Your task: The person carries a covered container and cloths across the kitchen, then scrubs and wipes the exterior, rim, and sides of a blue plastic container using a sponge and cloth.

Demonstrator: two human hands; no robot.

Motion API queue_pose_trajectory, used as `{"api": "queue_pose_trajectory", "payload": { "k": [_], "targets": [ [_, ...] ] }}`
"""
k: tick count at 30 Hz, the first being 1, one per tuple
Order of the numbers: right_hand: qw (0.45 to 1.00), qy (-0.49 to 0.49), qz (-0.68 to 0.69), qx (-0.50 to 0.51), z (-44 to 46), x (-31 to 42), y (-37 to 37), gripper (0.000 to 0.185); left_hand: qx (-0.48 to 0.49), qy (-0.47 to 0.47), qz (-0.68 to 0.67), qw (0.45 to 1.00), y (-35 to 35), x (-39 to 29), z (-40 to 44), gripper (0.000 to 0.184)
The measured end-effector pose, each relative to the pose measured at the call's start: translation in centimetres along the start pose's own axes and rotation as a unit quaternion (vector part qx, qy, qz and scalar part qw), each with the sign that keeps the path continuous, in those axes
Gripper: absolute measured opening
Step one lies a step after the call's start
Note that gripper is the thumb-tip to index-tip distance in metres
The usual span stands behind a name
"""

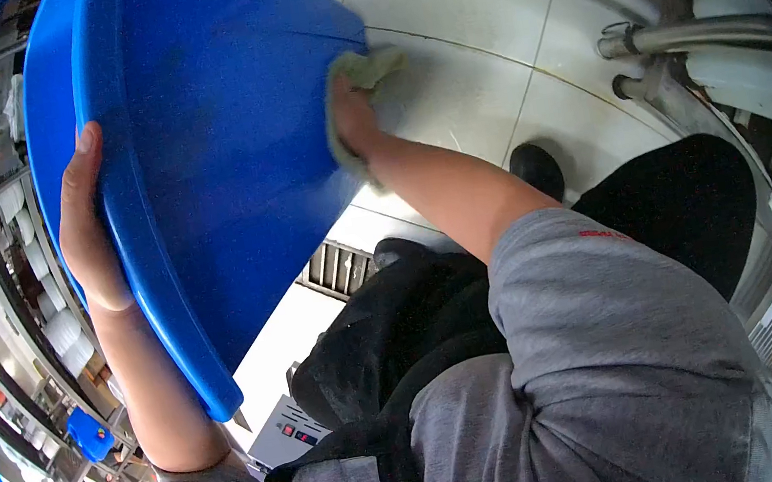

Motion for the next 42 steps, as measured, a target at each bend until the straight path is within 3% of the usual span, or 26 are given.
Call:
{"api": "queue_pose_trajectory", "payload": {
  "k": [1,6,7,11,13,17,19,20,22,24,26,29,31,33,34,36,38,40,42],
  "targets": [
    [0.988,-0.085,0.122,0.045,1.3,-2.2,-0.1,0.074,0.009,-0.015,-0.001,1.000,-0.2,-0.3,-0.1,0.053],
    [0.969,-0.133,0.199,0.060,4.3,-15.1,1.0,0.069,-0.015,-0.033,-0.022,0.999,-0.1,-0.2,0.4,0.049],
    [0.959,-0.165,0.227,0.032,-0.6,-11.2,0.5,0.067,-0.017,-0.035,-0.018,0.999,-0.1,-0.2,0.4,0.049],
    [0.983,-0.125,0.135,-0.021,2.8,-12.5,1.6,0.069,-0.051,-0.024,-0.007,0.998,0.5,-0.1,0.2,0.049],
    [0.987,-0.141,0.072,0.017,9.6,-14.2,2.5,0.069,-0.045,-0.019,-0.007,0.999,0.3,-0.3,0.0,0.049],
    [0.964,-0.187,0.136,0.131,8.1,-11.9,1.9,0.071,-0.018,-0.033,-0.012,0.999,0.2,-0.3,0.3,0.047],
    [0.989,-0.148,0.009,0.019,6.8,-14.7,3.9,0.076,0.031,-0.046,-0.012,0.998,-0.3,-0.8,0.3,0.045],
    [0.984,-0.173,0.004,-0.034,3.6,-14.1,3.8,0.077,0.028,-0.049,-0.017,0.998,-0.1,-0.8,0.5,0.045],
    [0.967,-0.238,0.085,-0.021,0.0,-14.7,2.1,0.076,-0.048,-0.003,-0.009,0.999,1.5,0.7,1.3,0.045],
    [0.957,-0.262,0.124,-0.022,-4.0,-12.8,0.5,0.072,-0.009,0.019,0.029,0.999,2.7,1.4,2.2,0.044],
    [0.947,-0.278,0.162,-0.023,-7.9,-10.6,-0.8,0.068,0.029,-0.104,0.034,0.994,2.6,0.6,2.6,0.043],
    [0.953,-0.237,0.184,0.037,-12.7,-7.3,-2.9,0.074,0.050,-0.115,0.049,0.991,2.1,0.5,2.9,0.042],
    [0.960,-0.224,0.165,0.023,-16.0,-5.8,-3.3,0.056,0.063,-0.120,0.056,0.989,1.9,0.4,2.9,0.042],
    [0.974,-0.183,0.117,0.065,-20.8,-2.5,-3.7,0.052,0.082,-0.109,0.053,0.989,1.6,0.4,3.0,0.044],
    [0.985,-0.158,-0.021,0.058,-24.0,0.2,-3.3,0.047,0.092,-0.103,0.051,0.989,1.4,0.5,3.0,0.045],
    [0.988,-0.011,-0.101,0.118,-27.7,3.4,-4.0,0.043,0.096,-0.115,0.045,0.988,1.2,0.3,3.0,0.047],
    [0.890,0.100,-0.346,0.281,-30.9,6.9,-4.0,0.043,0.099,-0.124,0.042,0.986,0.8,0.1,2.5,0.049],
    [0.879,0.156,-0.335,0.303,-32.4,9.3,-3.3,0.043,0.082,-0.055,-0.005,0.995,0.5,0.4,1.9,0.051],
    [0.815,0.169,-0.447,0.326,-32.1,9.8,-2.2,0.046,0.108,-0.021,-0.006,0.994,0.2,0.6,1.7,0.052]
  ]
}}
Point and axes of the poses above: each hand's wrist, its own z-axis towards the middle knuckle, its own y-axis out of the back of the hand, x = y × z, the point moved 7 cm from there along z, towards the middle knuckle, and after that the axes turned 11 degrees about -x, right-handed, at the moved point
